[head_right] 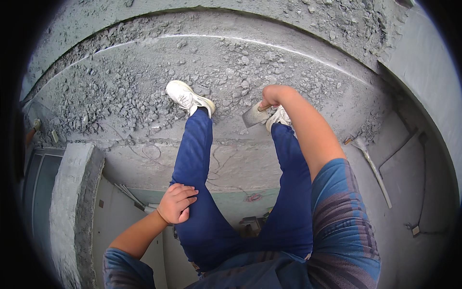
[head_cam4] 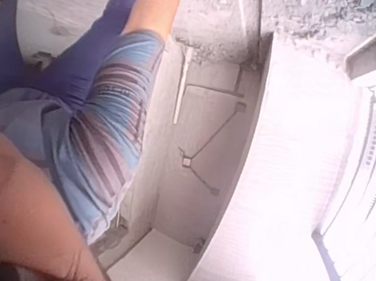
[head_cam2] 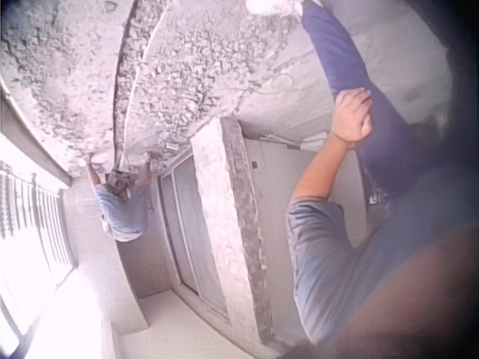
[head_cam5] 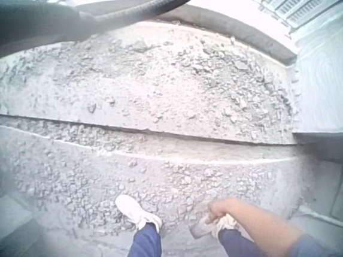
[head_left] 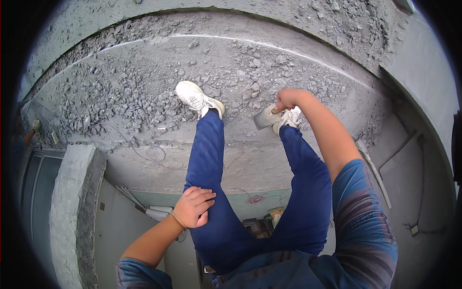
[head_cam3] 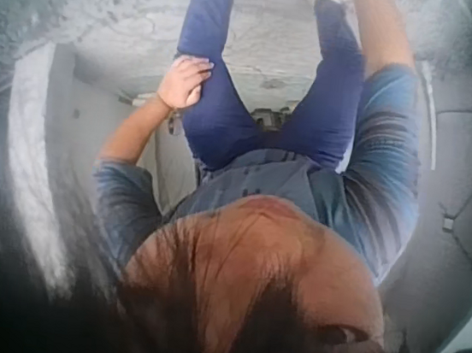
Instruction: Smoothing and leveling concrete within a floor joint using a hand trowel.
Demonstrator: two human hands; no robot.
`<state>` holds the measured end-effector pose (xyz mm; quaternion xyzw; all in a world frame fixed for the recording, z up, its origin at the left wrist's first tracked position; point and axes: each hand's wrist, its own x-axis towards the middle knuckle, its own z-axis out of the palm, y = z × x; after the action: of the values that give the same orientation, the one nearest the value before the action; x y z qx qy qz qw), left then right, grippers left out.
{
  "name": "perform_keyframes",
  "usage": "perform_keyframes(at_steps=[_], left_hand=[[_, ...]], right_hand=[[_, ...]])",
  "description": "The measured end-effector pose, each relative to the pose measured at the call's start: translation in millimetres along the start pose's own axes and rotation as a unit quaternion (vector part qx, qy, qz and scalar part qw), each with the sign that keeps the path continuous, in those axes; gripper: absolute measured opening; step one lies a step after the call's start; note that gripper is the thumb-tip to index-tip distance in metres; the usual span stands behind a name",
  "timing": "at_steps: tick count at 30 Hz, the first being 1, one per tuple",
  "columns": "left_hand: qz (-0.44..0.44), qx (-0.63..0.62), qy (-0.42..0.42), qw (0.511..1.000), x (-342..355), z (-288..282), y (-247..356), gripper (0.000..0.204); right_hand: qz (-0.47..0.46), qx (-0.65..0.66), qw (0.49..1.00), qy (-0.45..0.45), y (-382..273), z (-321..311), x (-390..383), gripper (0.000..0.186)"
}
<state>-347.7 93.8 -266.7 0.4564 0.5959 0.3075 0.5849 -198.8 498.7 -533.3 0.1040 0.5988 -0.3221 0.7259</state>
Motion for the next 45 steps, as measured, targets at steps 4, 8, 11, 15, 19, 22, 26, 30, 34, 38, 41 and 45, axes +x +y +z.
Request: perform_keyframes(at_steps=[4,8,11,15,19,22,26,30,34,38,41,45], left_hand=[[0.033,-0.049,0.007,0.998,9.8,-24.6,-8.7,0.019],[0.019,-0.018,0.018,1.0,11.2,-52.7,-14.3,0.017],[-0.091,0.018,0.05,0.994,5.1,-71.8,-4.0,0.021],[-0.199,0.077,0.102,0.972,-71.0,-157.9,7.1,0.035],[-0.269,0.142,0.162,0.939,-74.2,-160.3,-11.1,0.042],[-0.236,0.193,0.237,0.922,-94.9,-185.3,-42.6,0.045],[-0.202,0.23,0.266,0.914,-98.4,-183.8,-81.3,0.044],[-0.21,0.26,0.303,0.892,-107.8,-155.4,-92.2,0.042],[-0.236,0.266,0.334,0.873,-115.4,-129.9,-85.2,0.042],[-0.236,0.263,0.358,0.864,-117.1,-114.8,-79.7,0.043],[-0.224,0.256,0.368,0.865,-112.9,-106.0,-80.2,0.044],[-0.229,0.259,0.384,0.856,-106.6,-98.3,-69.1,0.046]], right_hand=[[-0.021,0.239,0.967,-0.084,-7.2,-15.4,-106.4,0.035],[-0.025,0.231,0.971,0.046,-36.2,-49.0,-124.8,0.027],[0.0,0.07,0.956,0.283,-53.1,-78.3,-85.8,0.032],[0.083,0.153,0.918,0.357,-70.1,-117.3,-36.1,0.035],[0.083,0.091,0.922,0.368,-66.6,-155.9,30.8,0.037],[0.073,0.072,0.929,0.355,-56.5,-172.8,79.0,0.039],[0.083,0.018,0.92,0.382,-0.9,-188.7,120.3,0.047],[0.05,-0.035,0.916,0.397,-13.6,-208.2,157.3,0.056],[0.043,-0.051,0.919,0.388,-23.2,-211.4,160.0,0.061],[0.034,-0.102,0.93,0.351,-57.2,-228.9,163.4,0.062],[0.027,-0.096,0.932,0.348,-92.2,-256.6,167.9,0.062],[0.028,-0.097,0.94,0.326,-93.1,-258.5,178.3,0.062]])
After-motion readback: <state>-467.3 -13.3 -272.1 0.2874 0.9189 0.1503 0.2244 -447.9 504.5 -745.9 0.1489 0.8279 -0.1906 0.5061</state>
